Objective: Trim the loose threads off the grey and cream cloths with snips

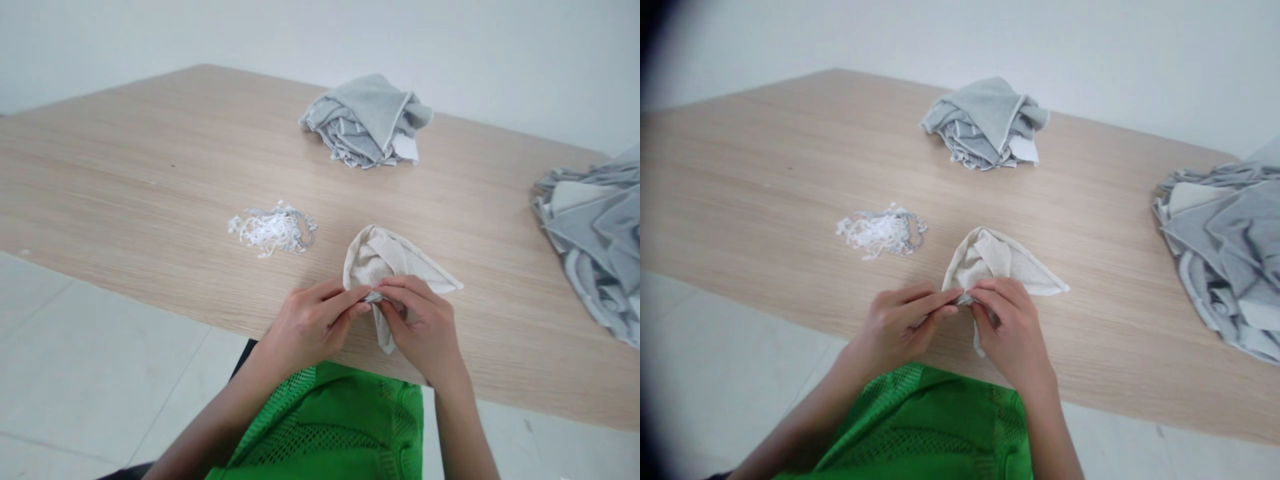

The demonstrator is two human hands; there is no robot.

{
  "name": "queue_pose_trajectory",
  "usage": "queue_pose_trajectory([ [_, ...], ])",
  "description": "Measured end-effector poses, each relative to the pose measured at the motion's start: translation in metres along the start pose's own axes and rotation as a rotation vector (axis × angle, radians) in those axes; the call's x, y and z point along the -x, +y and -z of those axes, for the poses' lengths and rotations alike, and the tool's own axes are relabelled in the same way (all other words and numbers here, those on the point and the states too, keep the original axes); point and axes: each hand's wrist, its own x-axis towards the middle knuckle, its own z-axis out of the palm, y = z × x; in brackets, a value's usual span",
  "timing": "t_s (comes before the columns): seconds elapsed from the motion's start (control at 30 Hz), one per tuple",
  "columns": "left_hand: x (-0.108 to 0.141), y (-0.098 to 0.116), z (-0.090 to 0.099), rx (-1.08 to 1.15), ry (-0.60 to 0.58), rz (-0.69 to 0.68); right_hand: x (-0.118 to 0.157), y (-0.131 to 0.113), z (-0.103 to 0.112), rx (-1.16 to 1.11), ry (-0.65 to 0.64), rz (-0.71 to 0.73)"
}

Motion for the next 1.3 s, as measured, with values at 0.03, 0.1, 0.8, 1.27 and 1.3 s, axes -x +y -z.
queue_pose_trajectory([
  [0.03,0.000,0.000,0.001,-0.010,-0.006,0.001,-0.001,0.000,0.001,0.015,-0.004,0.009],
  [0.1,0.000,-0.002,0.002,-0.026,-0.018,0.001,-0.003,0.000,0.002,0.040,-0.010,0.015],
  [0.8,-0.012,0.000,0.009,-0.022,-0.150,0.031,-0.006,-0.003,0.009,-0.076,-0.065,-0.138],
  [1.27,-0.011,-0.007,0.015,0.090,-0.237,0.163,-0.007,-0.002,0.009,-0.123,-0.085,-0.189],
  [1.3,-0.011,-0.008,0.015,0.107,-0.241,0.167,-0.006,-0.001,0.008,-0.125,-0.092,-0.186],
])
